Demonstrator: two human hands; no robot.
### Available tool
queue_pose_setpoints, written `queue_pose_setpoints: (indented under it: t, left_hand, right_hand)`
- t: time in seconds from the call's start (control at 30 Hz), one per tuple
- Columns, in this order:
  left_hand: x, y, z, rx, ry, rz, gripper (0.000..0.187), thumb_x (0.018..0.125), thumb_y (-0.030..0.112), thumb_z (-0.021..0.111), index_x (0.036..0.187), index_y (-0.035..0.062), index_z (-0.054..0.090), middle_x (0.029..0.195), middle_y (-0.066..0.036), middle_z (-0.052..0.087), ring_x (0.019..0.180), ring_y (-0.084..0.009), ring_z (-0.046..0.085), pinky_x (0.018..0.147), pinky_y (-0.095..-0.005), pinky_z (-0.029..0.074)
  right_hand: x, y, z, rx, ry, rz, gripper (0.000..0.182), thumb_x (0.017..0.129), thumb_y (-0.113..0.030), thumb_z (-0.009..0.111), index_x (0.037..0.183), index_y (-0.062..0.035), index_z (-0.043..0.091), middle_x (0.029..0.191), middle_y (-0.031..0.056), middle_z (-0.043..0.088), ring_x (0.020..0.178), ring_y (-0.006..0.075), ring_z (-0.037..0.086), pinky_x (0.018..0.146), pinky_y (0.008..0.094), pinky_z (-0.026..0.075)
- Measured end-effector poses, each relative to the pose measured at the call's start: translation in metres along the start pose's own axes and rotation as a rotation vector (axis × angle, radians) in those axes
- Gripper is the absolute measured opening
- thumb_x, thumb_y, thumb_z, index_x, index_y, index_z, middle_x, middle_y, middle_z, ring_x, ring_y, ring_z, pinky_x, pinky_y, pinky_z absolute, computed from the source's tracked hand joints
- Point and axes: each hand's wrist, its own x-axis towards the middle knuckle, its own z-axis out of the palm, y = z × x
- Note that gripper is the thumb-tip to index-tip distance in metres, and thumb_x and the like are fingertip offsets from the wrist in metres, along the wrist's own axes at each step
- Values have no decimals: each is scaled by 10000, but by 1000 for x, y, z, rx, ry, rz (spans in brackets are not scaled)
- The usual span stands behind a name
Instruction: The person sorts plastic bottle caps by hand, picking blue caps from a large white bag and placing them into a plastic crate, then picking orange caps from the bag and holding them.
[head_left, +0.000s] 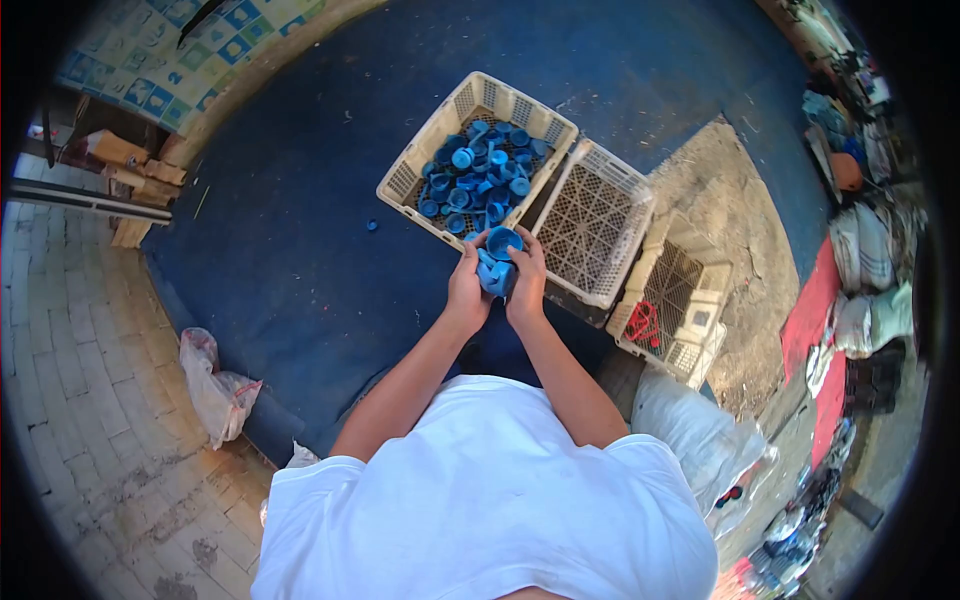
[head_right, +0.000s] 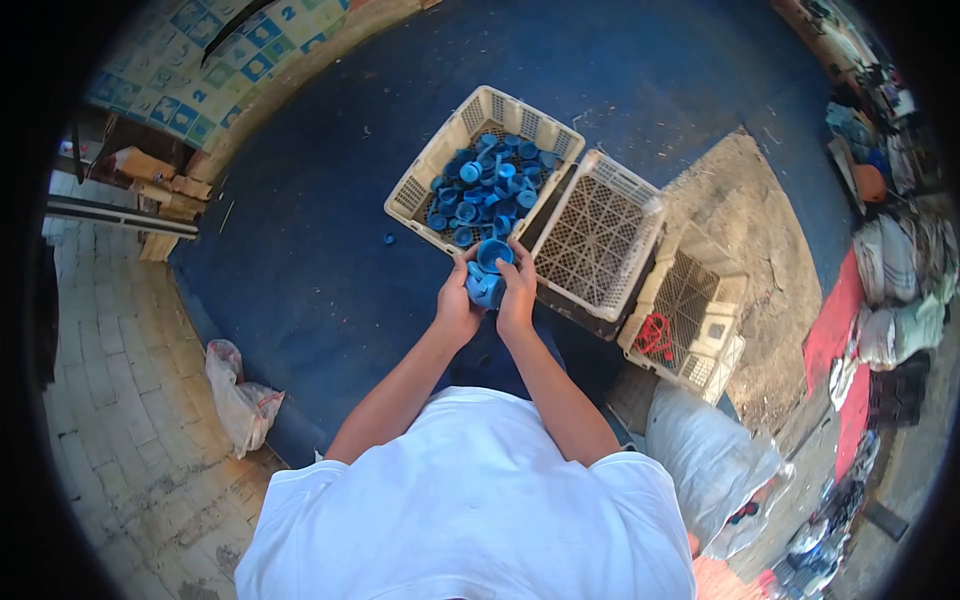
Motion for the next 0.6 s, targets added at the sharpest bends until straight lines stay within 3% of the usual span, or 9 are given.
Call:
queue_pose_setpoints:
  t: [0.3,0.33,0.43,0.6]
  left_hand:
    - [115,56,-42,-74,158,-89,525,1113,524,261,1465,207,488,1387,-76,589,1222,-263,606,1002,-533,502]
    - [125,60,-47,-51,195,-91,505,1121,492,236,1389,154,499,1415,-108,554,1294,-295,558,1055,-538,472]
    - [145,69,-58,-110,301,-70,446,1130,439,265,1347,137,511,1377,-105,555,1261,-290,558,1041,-531,477]
    - [166,79,-76,-188,350,-92,337,1097,346,411,1274,95,550,1321,-104,549,1224,-295,554,1024,-550,473]
  right_hand:
    - [123,33,50,-146,-150,254,650,871,-200,680,1462,-4,494,1385,174,549,1273,265,534,1081,342,405]
    - [135,37,55,-157,-163,286,669,868,-210,685,1472,-4,486,1390,180,547,1280,269,532,1079,343,406]
    - [162,44,70,-250,-189,353,742,857,-256,706,1505,2,453,1408,208,538,1278,288,542,1063,352,421]
    - [191,68,90,-386,-214,405,814,859,-296,715,1545,-1,391,1446,227,517,1264,304,561,1048,364,437]
